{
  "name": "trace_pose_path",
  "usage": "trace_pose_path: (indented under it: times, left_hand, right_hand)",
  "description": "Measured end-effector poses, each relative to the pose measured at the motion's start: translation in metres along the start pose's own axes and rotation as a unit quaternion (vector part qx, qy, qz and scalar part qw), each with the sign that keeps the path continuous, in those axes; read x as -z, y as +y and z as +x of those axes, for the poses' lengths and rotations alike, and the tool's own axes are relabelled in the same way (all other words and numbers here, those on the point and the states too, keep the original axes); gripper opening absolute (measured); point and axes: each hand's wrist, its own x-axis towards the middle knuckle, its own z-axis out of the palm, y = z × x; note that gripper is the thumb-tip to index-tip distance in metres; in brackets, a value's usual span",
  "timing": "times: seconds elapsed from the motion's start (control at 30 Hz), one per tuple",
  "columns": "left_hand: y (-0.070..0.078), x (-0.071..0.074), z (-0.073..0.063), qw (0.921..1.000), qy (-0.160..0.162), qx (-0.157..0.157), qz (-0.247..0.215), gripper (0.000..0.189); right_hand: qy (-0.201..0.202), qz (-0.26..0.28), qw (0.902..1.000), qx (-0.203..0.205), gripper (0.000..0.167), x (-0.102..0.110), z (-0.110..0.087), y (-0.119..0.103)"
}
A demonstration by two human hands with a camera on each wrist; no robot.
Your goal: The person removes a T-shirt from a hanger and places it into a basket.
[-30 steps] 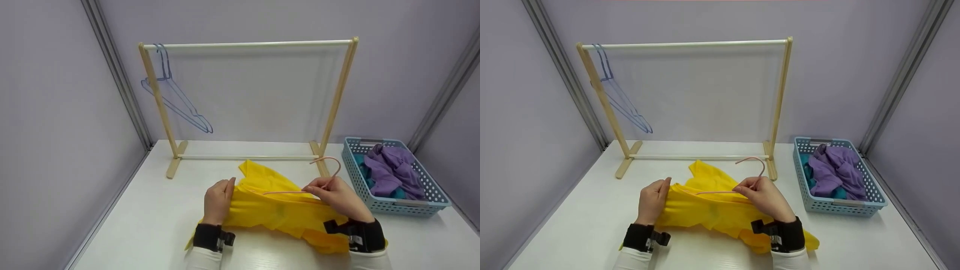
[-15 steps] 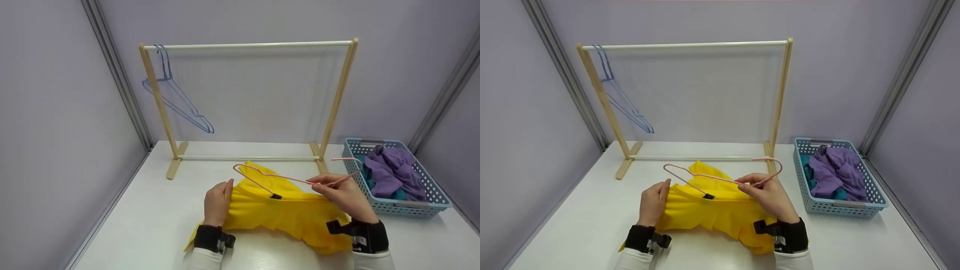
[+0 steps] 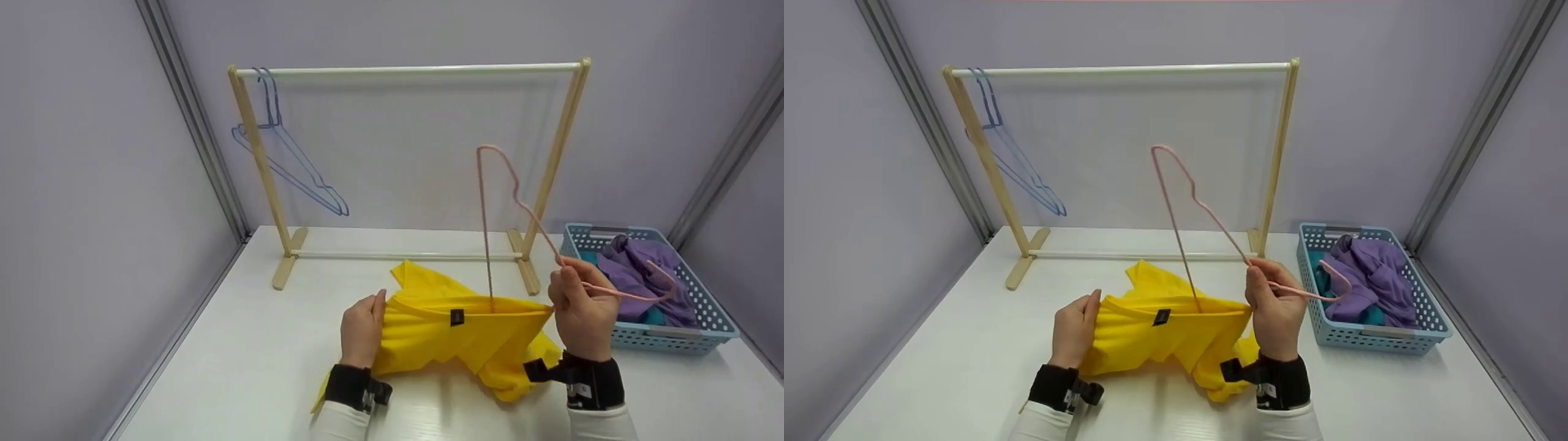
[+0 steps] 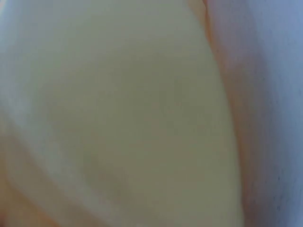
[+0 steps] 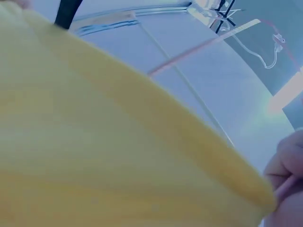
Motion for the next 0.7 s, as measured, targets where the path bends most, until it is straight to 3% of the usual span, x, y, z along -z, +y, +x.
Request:
trace_pose_path:
  times: [0.17, 0.3, 0.4, 0.57, 0.7]
  left_hand:
    - [-0.003, -0.001, -0.001, 0.9999, -0.012, 0.007, 0.008, 0.048]
    - [-0.005, -0.001, -0.002, 0.9998, -0.013, -0.006, 0.014, 0.049]
    - [-0.005, -0.001, -0.001, 0.9997, -0.019, 0.001, 0.013, 0.048]
    - [-0.005, -0.002, 0.0, 0.9984, -0.036, 0.042, 0.015, 0.047]
    - [-0.005, -0.003, 0.0, 0.9966, -0.039, 0.067, 0.027, 0.046]
  right_hand:
    - [0.002, 0.107, 0.9942, 0.012, 0.022, 0.004, 0.003, -0.001]
    - [-0.011, 0.145, 0.9894, -0.006, 0.028, 0.009, 0.005, -0.006]
    - [0.007, 0.155, 0.9878, 0.015, 0.029, 0.01, 0.006, -0.009]
    - [0.132, 0.158, 0.9741, 0.093, 0.028, 0.009, 0.008, -0.014]
    - [0.237, 0.195, 0.9433, 0.127, 0.029, 0.007, 0.009, -0.019]
